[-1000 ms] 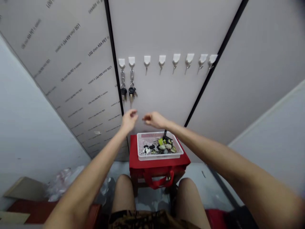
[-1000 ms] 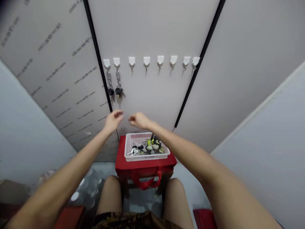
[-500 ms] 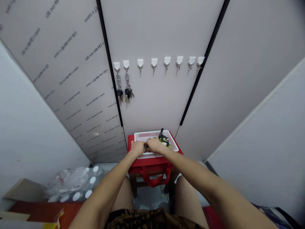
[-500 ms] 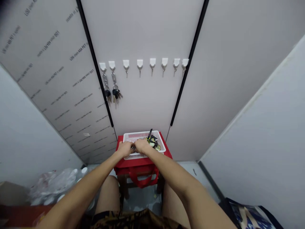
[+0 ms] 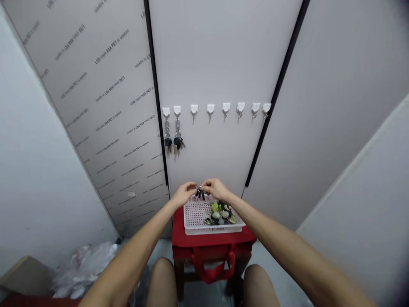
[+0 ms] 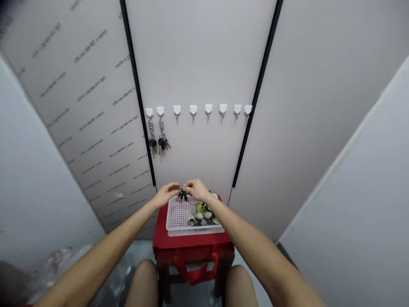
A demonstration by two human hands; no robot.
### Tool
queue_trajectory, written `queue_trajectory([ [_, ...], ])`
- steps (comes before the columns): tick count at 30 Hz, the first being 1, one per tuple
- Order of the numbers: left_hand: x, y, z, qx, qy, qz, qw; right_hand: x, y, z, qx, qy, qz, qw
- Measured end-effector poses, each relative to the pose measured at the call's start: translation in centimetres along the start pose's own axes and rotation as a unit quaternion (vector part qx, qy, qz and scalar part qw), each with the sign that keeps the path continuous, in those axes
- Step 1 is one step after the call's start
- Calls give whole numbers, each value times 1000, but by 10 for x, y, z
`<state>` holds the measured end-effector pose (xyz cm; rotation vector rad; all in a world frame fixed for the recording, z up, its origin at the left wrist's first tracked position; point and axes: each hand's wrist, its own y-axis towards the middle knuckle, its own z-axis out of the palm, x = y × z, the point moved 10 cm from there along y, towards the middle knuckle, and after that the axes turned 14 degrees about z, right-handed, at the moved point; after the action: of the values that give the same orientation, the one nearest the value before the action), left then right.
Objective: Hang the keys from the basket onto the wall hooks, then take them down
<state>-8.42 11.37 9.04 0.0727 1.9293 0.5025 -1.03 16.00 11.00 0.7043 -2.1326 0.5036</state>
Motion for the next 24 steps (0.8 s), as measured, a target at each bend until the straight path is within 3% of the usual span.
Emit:
queue_trajectory([
  [4,-23,10,3,-40,-138,20,989,20,5,-23,-44,113,-8,993],
  [10,-50,45,-34,-157,-151,4,976,75,19,-64,-101,136,-49,984],
  [17,-119,105,-98,-268,-67,85,957,163,37,-125,-197,144,-92,965],
  [24,-129,136,-126,-299,49,82,949,191,59,-151,-321,-1,-78,944],
])
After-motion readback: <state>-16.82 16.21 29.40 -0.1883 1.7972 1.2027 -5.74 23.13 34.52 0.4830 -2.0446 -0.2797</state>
